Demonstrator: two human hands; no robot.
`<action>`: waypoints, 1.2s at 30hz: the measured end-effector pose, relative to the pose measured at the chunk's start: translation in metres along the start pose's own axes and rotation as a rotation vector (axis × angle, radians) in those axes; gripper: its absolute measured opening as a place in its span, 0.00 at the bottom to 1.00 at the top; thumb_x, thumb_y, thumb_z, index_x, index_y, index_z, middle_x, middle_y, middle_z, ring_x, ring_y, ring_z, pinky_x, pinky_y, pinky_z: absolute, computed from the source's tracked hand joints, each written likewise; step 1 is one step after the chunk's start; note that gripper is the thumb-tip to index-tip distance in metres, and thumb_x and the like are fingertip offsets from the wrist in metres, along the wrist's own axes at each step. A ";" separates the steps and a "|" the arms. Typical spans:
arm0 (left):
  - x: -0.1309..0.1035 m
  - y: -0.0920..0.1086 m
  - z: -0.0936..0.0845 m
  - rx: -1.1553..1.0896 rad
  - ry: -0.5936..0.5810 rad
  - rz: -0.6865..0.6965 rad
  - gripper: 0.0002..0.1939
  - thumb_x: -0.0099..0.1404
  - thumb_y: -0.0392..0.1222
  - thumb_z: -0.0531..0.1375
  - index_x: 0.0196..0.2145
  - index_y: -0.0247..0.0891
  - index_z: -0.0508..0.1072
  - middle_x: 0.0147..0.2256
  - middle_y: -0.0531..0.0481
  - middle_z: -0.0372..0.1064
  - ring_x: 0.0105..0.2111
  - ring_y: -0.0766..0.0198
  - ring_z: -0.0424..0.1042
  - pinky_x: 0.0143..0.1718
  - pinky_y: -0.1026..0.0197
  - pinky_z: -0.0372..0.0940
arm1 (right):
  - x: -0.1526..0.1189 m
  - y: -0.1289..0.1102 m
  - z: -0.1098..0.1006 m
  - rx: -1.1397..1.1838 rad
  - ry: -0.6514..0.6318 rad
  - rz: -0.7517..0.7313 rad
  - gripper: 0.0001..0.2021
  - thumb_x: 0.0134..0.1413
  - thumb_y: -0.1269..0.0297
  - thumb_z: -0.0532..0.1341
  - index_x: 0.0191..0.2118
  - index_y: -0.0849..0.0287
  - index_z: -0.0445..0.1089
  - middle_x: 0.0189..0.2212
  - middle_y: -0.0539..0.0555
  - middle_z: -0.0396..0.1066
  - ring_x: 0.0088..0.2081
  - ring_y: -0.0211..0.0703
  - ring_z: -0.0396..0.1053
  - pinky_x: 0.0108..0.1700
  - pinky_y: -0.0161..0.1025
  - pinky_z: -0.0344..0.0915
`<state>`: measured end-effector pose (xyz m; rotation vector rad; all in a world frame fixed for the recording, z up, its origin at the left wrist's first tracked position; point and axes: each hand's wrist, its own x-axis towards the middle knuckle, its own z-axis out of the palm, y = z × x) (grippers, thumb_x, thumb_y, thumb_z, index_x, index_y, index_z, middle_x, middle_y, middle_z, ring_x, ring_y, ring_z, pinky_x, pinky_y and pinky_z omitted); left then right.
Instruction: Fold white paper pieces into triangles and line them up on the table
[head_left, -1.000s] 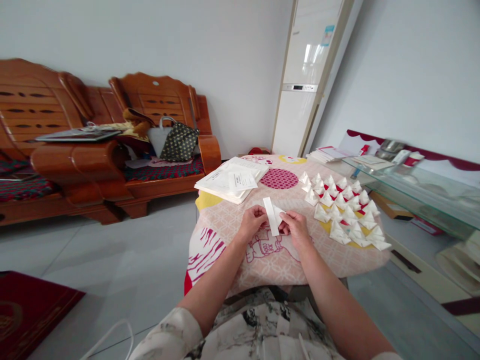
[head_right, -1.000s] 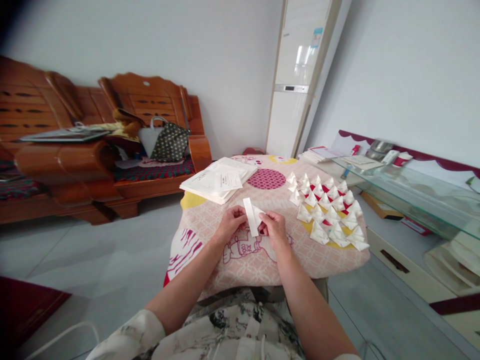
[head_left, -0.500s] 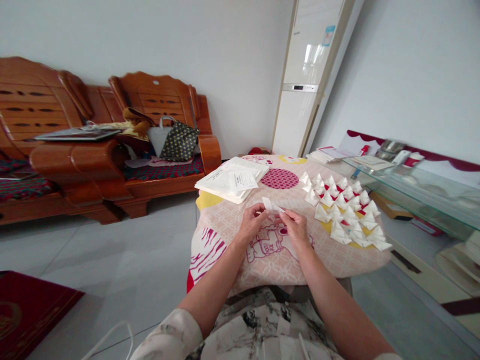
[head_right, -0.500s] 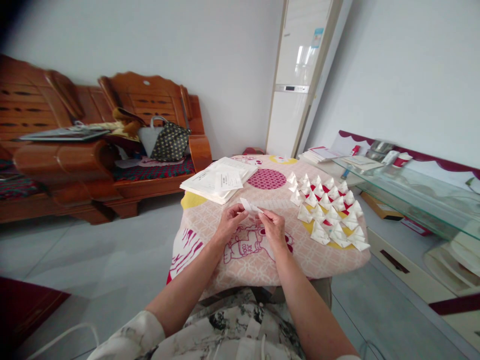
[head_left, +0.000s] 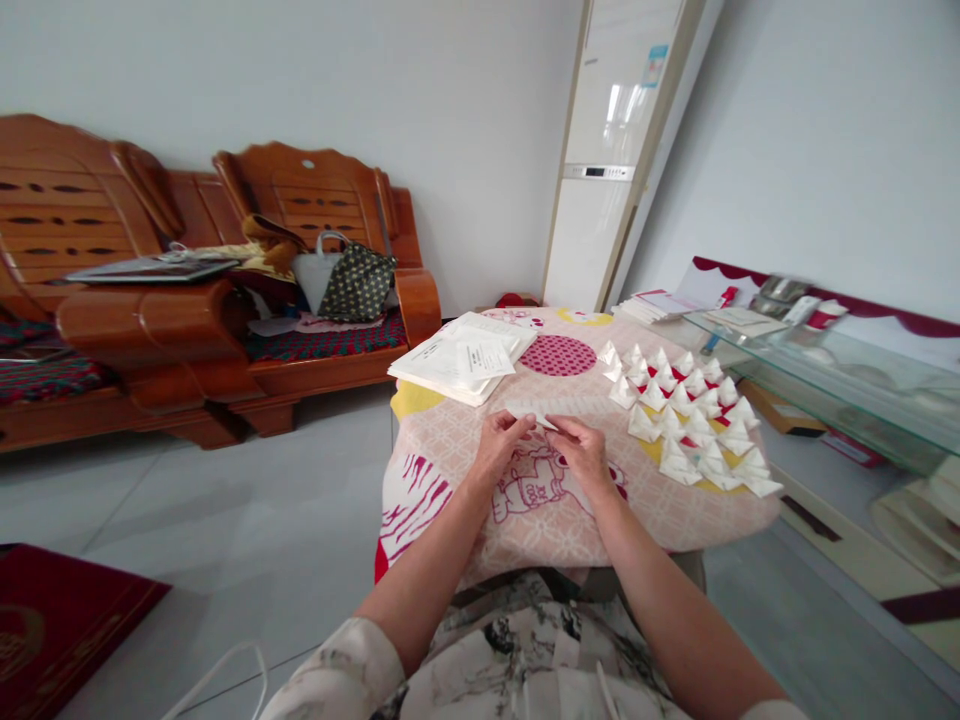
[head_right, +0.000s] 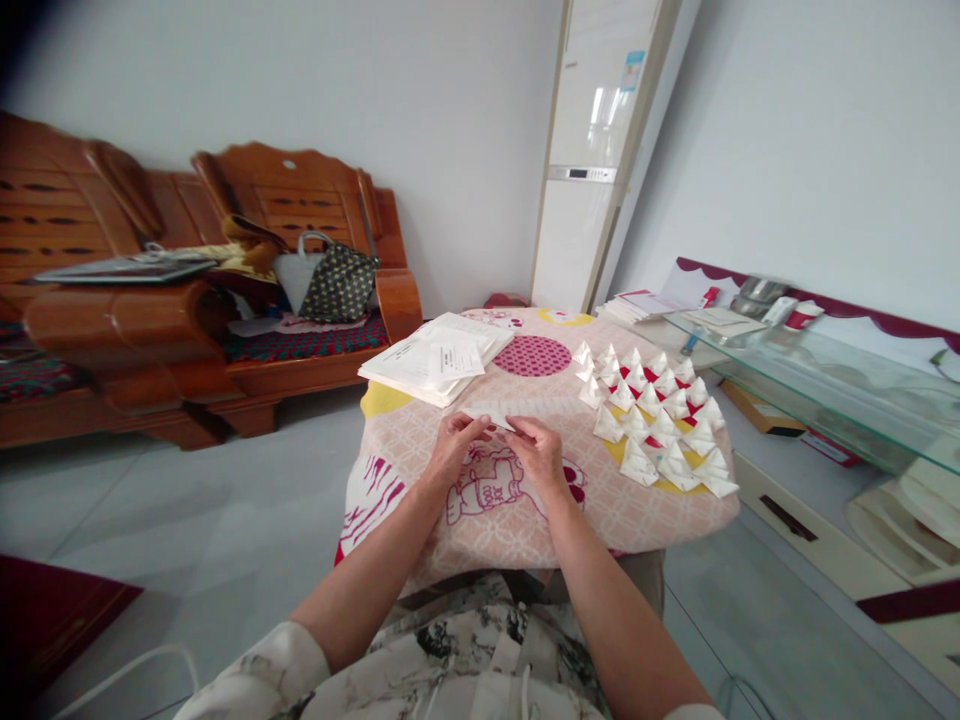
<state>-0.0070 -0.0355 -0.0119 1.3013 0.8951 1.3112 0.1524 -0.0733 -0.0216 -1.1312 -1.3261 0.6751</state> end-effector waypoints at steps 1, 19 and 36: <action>0.000 0.000 0.000 0.003 0.004 -0.005 0.17 0.55 0.53 0.68 0.24 0.34 0.77 0.24 0.47 0.75 0.23 0.64 0.71 0.28 0.63 0.64 | -0.001 -0.001 0.000 0.008 0.002 0.019 0.14 0.48 0.59 0.68 0.42 0.56 0.81 0.43 0.57 0.79 0.45 0.52 0.76 0.49 0.46 0.71; -0.002 0.007 0.001 0.252 -0.049 0.248 0.06 0.54 0.39 0.61 0.31 0.38 0.73 0.26 0.54 0.67 0.27 0.65 0.65 0.31 0.64 0.59 | -0.002 -0.003 -0.006 -0.122 0.080 -0.066 0.21 0.58 0.53 0.61 0.51 0.59 0.76 0.49 0.62 0.76 0.49 0.54 0.74 0.51 0.48 0.70; -0.002 -0.003 0.008 0.525 -0.270 0.411 0.13 0.56 0.31 0.61 0.39 0.39 0.76 0.32 0.51 0.69 0.32 0.63 0.67 0.37 0.62 0.63 | -0.005 -0.012 -0.007 -0.389 0.063 -0.322 0.08 0.54 0.67 0.57 0.35 0.56 0.74 0.32 0.55 0.73 0.35 0.47 0.71 0.39 0.42 0.68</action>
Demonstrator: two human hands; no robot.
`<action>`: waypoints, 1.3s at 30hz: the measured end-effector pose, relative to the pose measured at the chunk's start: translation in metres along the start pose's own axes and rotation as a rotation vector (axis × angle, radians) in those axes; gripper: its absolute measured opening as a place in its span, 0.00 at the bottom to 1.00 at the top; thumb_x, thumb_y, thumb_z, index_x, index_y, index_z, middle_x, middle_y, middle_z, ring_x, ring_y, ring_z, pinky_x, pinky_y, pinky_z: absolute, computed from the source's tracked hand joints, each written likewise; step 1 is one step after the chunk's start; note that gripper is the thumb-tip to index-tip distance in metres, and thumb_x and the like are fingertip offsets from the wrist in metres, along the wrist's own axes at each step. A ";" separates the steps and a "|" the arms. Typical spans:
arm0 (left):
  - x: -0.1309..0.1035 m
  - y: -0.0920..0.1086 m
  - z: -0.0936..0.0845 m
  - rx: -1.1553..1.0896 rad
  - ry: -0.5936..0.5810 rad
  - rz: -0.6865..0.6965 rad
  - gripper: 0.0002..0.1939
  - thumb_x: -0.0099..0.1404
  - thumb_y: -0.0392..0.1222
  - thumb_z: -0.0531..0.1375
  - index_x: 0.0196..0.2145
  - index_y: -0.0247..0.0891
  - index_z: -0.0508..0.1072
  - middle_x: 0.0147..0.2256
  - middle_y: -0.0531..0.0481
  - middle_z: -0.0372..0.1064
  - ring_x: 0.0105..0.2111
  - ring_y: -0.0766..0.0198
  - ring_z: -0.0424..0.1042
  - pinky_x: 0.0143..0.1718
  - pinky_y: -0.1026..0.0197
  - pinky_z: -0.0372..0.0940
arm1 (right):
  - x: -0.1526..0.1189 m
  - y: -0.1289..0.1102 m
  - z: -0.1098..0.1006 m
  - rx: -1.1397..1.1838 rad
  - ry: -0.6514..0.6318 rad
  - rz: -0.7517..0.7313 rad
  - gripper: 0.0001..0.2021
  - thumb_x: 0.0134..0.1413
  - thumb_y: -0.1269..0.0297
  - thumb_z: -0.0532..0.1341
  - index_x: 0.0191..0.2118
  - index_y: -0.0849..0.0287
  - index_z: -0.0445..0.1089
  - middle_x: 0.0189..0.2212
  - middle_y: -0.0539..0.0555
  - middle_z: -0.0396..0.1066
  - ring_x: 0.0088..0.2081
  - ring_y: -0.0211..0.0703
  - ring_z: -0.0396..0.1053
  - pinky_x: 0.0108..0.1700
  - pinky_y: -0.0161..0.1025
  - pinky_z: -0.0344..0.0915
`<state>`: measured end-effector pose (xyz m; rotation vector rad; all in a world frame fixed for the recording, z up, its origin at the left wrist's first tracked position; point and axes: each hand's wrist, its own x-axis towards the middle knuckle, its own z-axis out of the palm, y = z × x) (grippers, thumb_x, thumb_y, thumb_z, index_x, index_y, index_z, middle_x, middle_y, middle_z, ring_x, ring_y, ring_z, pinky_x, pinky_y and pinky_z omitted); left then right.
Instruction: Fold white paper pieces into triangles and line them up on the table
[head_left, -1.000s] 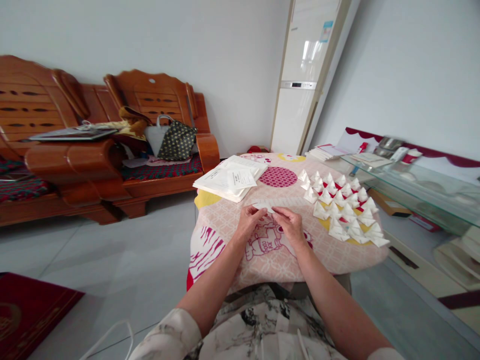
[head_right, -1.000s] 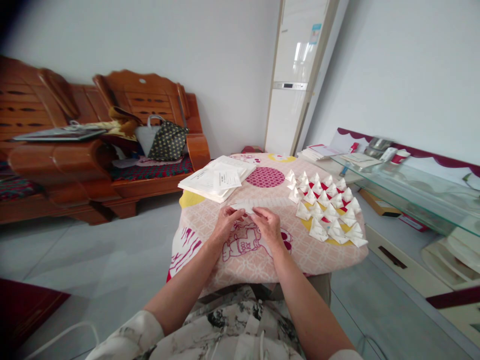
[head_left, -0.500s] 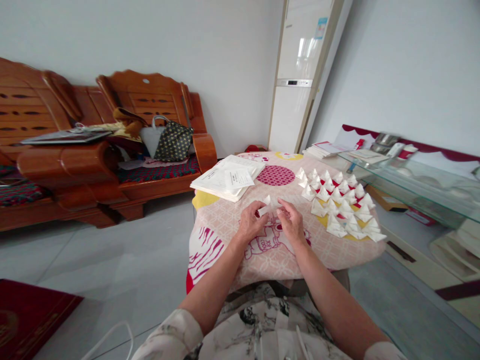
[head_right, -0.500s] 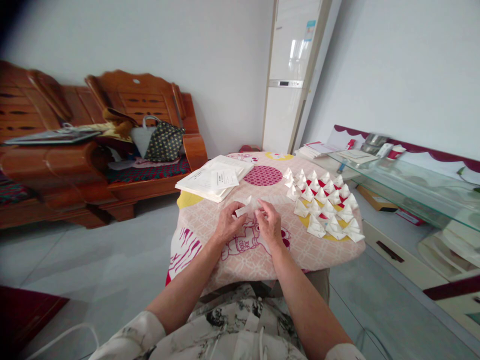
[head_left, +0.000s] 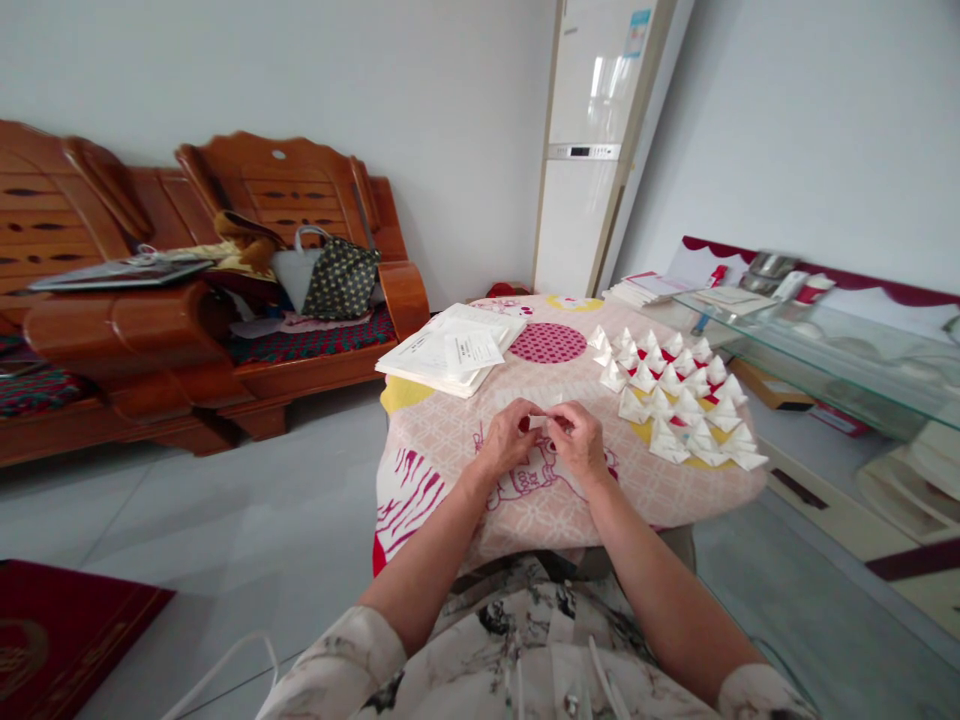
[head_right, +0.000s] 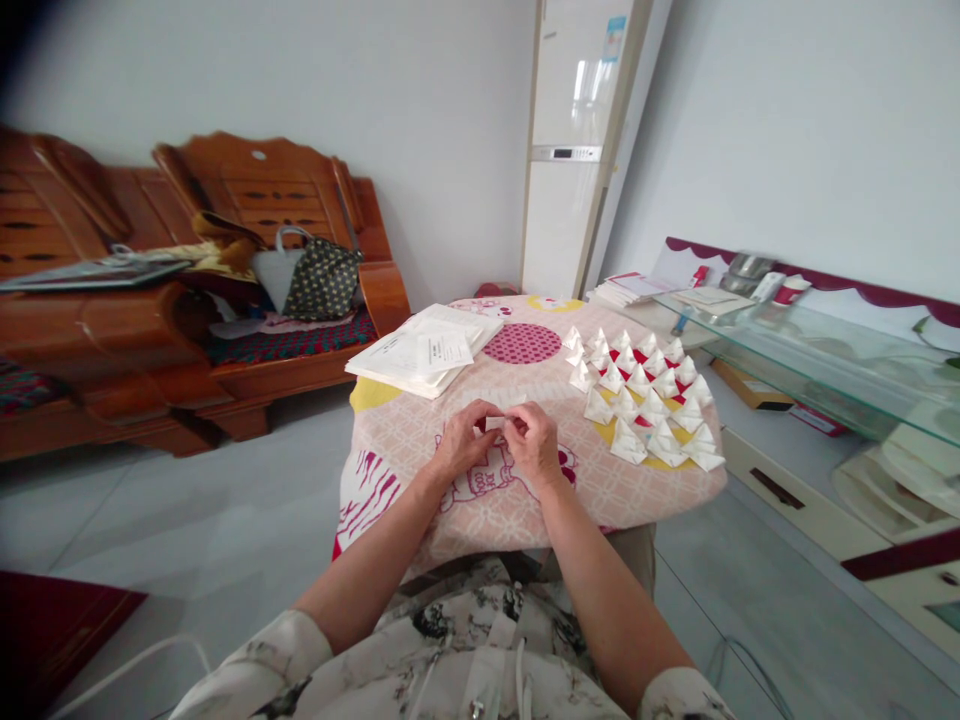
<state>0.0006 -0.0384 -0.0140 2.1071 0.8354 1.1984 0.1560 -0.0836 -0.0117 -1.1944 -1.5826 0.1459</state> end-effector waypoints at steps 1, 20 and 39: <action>0.000 -0.001 0.000 -0.013 0.010 -0.009 0.13 0.56 0.30 0.61 0.40 0.39 0.76 0.31 0.52 0.68 0.31 0.64 0.66 0.37 0.63 0.63 | 0.000 0.001 -0.001 0.007 0.012 0.012 0.07 0.53 0.68 0.57 0.33 0.56 0.73 0.31 0.55 0.73 0.33 0.46 0.70 0.38 0.42 0.67; 0.001 0.002 -0.003 -0.279 -0.057 0.066 0.16 0.66 0.46 0.62 0.49 0.40 0.78 0.43 0.43 0.74 0.33 0.64 0.70 0.35 0.63 0.65 | 0.009 -0.003 -0.013 0.603 -0.043 0.569 0.04 0.38 0.65 0.60 0.22 0.57 0.72 0.13 0.47 0.66 0.17 0.37 0.61 0.22 0.34 0.57; 0.006 0.007 0.004 0.003 -0.017 0.213 0.15 0.65 0.31 0.55 0.47 0.37 0.74 0.38 0.48 0.74 0.32 0.66 0.72 0.37 0.64 0.66 | 0.012 -0.007 -0.012 0.669 -0.045 0.591 0.04 0.37 0.65 0.61 0.23 0.57 0.73 0.16 0.49 0.71 0.18 0.38 0.64 0.21 0.35 0.61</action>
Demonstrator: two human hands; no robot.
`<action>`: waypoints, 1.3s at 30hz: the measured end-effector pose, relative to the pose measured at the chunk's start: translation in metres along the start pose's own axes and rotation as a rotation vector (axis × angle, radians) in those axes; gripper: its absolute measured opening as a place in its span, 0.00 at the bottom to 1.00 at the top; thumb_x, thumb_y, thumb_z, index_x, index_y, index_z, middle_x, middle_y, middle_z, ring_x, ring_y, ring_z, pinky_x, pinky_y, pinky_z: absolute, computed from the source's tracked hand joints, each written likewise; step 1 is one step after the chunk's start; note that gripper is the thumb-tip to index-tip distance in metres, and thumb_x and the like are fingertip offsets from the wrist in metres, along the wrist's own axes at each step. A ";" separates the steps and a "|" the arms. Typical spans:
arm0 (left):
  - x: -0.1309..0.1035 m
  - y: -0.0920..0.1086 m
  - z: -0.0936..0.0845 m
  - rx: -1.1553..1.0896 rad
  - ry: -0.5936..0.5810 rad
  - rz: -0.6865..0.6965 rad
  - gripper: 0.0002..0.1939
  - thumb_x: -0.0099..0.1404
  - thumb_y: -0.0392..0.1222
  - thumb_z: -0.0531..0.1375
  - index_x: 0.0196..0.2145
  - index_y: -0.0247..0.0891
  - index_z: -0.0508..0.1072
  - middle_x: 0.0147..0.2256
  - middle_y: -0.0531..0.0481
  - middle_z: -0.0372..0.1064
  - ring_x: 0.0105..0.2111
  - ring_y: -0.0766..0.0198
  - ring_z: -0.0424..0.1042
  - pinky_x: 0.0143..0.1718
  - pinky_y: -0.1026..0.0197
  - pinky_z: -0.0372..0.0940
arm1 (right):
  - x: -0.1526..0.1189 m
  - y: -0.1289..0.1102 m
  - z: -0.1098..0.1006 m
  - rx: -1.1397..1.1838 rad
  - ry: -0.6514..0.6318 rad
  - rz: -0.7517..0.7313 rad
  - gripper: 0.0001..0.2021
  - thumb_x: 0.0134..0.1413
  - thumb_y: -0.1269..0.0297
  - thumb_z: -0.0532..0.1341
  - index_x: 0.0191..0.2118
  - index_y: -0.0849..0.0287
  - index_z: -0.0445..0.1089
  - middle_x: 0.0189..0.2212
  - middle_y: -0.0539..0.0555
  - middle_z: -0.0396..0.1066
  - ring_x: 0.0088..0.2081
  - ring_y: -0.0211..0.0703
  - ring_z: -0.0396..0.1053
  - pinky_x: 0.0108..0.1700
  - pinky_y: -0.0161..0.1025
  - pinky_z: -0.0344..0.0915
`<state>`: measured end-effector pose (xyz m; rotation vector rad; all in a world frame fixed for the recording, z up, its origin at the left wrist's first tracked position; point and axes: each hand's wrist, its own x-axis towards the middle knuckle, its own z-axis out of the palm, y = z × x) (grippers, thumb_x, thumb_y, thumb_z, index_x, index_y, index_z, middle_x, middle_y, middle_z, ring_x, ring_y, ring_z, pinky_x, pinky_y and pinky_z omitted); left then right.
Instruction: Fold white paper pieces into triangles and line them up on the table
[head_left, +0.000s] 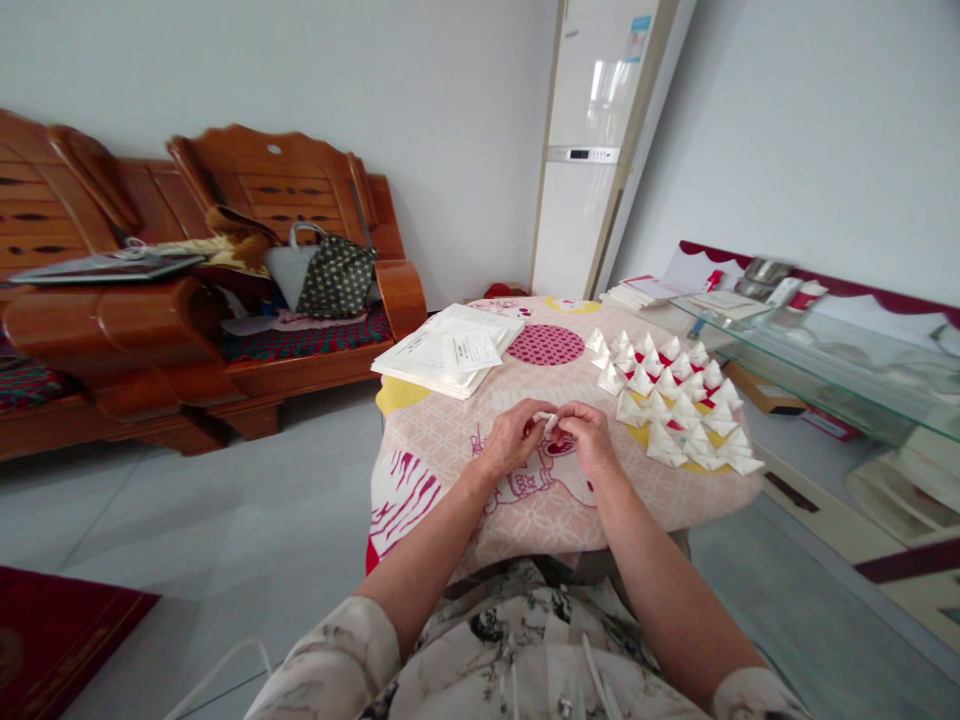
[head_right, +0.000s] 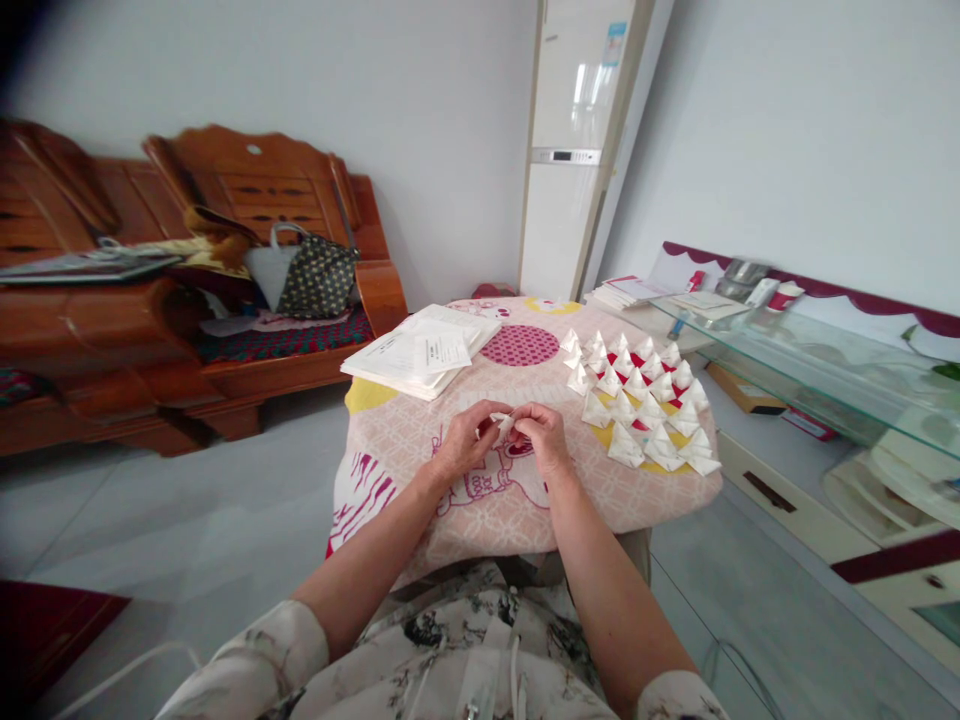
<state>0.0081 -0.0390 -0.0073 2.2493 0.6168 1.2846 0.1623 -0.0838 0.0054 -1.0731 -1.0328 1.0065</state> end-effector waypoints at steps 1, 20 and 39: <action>0.000 0.000 0.000 0.021 0.022 -0.015 0.14 0.65 0.31 0.56 0.46 0.37 0.74 0.36 0.49 0.74 0.30 0.67 0.71 0.35 0.65 0.66 | 0.000 -0.001 0.000 -0.013 0.004 -0.011 0.04 0.38 0.65 0.61 0.24 0.57 0.73 0.16 0.48 0.70 0.18 0.38 0.64 0.22 0.35 0.61; -0.006 -0.001 0.002 0.205 0.132 0.103 0.08 0.64 0.28 0.56 0.37 0.37 0.71 0.31 0.51 0.68 0.30 0.67 0.69 0.33 0.66 0.63 | -0.010 -0.010 0.004 -0.508 -0.017 -0.408 0.09 0.53 0.59 0.64 0.29 0.59 0.69 0.22 0.49 0.69 0.23 0.38 0.65 0.25 0.34 0.61; -0.008 0.004 0.003 0.145 0.208 0.098 0.06 0.66 0.30 0.58 0.39 0.38 0.71 0.33 0.51 0.70 0.31 0.68 0.70 0.34 0.66 0.65 | -0.009 -0.012 0.004 -0.691 -0.026 -0.622 0.09 0.55 0.63 0.59 0.25 0.56 0.63 0.23 0.49 0.63 0.25 0.39 0.61 0.30 0.36 0.58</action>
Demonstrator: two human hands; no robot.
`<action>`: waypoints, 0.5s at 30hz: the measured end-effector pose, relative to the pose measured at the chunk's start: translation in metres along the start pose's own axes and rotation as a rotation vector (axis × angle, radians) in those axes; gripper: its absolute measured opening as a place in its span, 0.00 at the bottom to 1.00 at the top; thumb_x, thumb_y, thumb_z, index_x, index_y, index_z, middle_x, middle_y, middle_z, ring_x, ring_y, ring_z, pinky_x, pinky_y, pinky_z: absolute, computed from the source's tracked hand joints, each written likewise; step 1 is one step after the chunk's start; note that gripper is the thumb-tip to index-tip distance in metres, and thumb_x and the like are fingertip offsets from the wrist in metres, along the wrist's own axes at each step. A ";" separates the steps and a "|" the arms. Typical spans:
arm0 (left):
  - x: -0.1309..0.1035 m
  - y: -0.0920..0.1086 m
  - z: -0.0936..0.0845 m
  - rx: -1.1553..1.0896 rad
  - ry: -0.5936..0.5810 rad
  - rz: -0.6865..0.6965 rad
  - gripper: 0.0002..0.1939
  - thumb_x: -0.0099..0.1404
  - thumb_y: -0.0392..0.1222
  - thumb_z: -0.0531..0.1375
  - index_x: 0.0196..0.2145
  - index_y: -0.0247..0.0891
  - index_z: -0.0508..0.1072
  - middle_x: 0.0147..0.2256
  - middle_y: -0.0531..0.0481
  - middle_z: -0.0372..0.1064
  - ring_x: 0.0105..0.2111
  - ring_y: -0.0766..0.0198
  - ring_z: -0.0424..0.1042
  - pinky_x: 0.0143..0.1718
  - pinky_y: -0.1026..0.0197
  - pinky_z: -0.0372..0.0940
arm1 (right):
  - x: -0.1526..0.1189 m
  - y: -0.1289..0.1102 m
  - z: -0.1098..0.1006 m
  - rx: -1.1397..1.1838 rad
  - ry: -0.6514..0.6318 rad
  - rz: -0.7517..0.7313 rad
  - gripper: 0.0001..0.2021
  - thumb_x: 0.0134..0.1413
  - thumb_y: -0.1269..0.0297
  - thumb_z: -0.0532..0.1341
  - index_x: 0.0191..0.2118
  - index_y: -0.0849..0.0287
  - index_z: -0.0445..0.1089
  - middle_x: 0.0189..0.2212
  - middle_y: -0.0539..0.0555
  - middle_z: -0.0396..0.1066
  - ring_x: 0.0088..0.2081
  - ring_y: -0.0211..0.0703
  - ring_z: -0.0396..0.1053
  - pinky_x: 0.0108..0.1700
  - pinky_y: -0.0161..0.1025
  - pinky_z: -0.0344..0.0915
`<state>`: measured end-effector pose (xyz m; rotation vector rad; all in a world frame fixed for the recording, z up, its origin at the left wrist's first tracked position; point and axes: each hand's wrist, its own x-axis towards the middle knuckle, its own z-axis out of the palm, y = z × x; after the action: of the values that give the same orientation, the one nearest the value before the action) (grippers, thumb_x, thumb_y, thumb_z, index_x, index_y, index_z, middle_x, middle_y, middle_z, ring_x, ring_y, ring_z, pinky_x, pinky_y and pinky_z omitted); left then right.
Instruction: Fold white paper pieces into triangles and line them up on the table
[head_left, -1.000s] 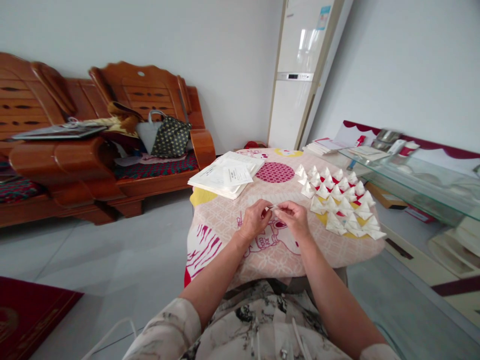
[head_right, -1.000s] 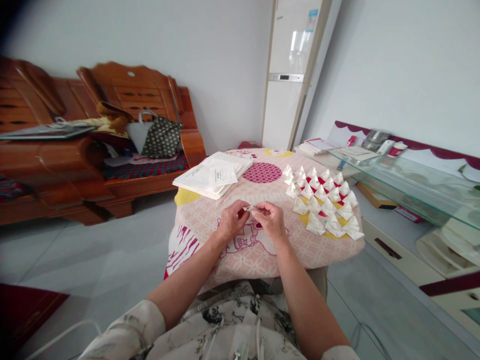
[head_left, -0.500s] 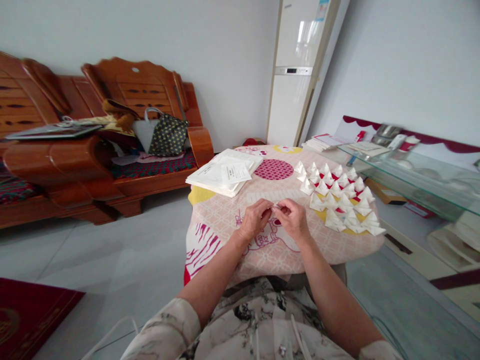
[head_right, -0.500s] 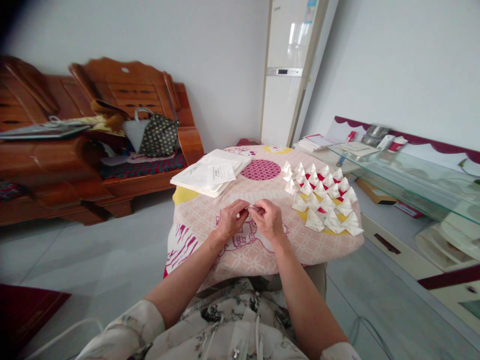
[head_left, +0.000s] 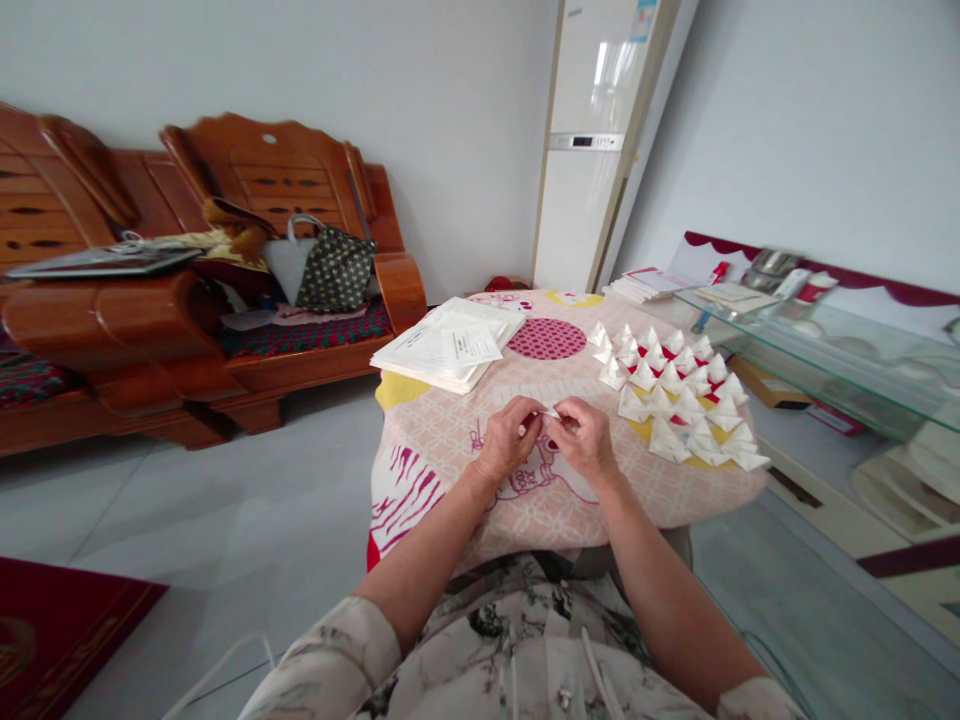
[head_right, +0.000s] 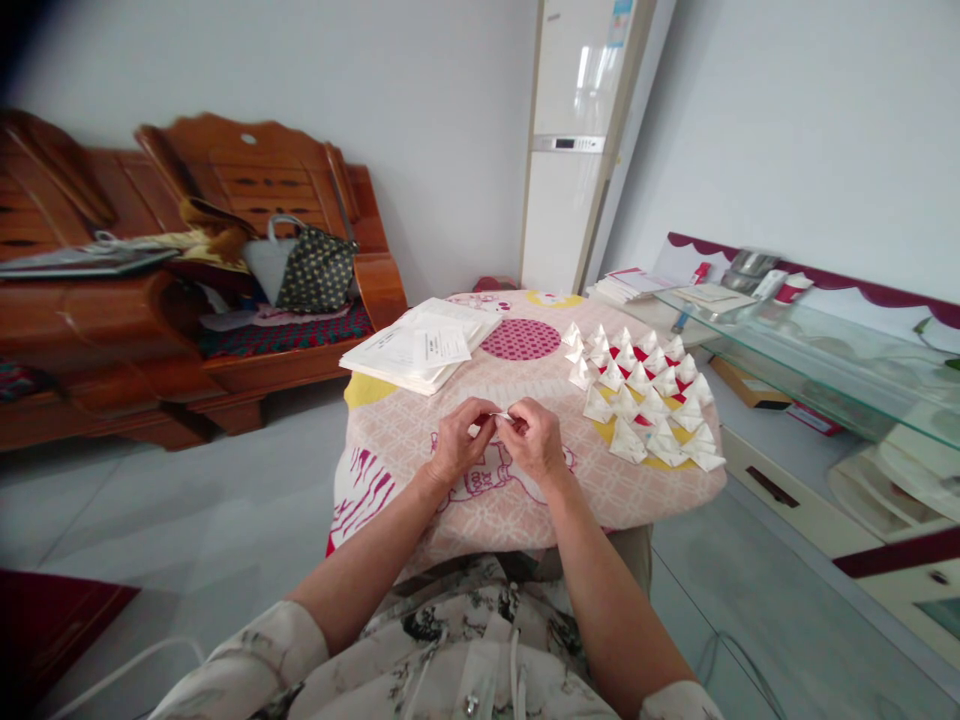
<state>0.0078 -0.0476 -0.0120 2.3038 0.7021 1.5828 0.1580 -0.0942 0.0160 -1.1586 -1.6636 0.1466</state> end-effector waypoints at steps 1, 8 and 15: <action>0.000 0.000 0.000 0.005 -0.003 -0.005 0.05 0.66 0.31 0.57 0.39 0.38 0.71 0.33 0.51 0.70 0.31 0.68 0.70 0.34 0.66 0.65 | 0.000 0.000 0.000 -0.002 0.001 0.008 0.08 0.54 0.64 0.59 0.25 0.56 0.62 0.23 0.49 0.63 0.25 0.39 0.61 0.30 0.37 0.58; -0.001 0.002 0.001 0.053 -0.031 0.022 0.05 0.68 0.33 0.56 0.40 0.38 0.71 0.35 0.49 0.71 0.35 0.65 0.72 0.37 0.63 0.68 | 0.002 0.003 0.002 -0.065 0.034 0.017 0.06 0.47 0.69 0.56 0.23 0.55 0.60 0.22 0.48 0.60 0.26 0.40 0.59 0.31 0.38 0.58; -0.001 0.003 -0.001 -0.044 -0.044 0.081 0.07 0.68 0.32 0.56 0.41 0.37 0.72 0.43 0.43 0.73 0.43 0.62 0.74 0.43 0.60 0.70 | 0.000 0.005 0.002 -0.081 0.028 0.023 0.04 0.48 0.71 0.55 0.27 0.56 0.65 0.24 0.51 0.65 0.28 0.41 0.63 0.32 0.38 0.59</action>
<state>0.0078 -0.0505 -0.0107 2.3550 0.5651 1.5597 0.1597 -0.0906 0.0118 -1.2355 -1.6450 0.0781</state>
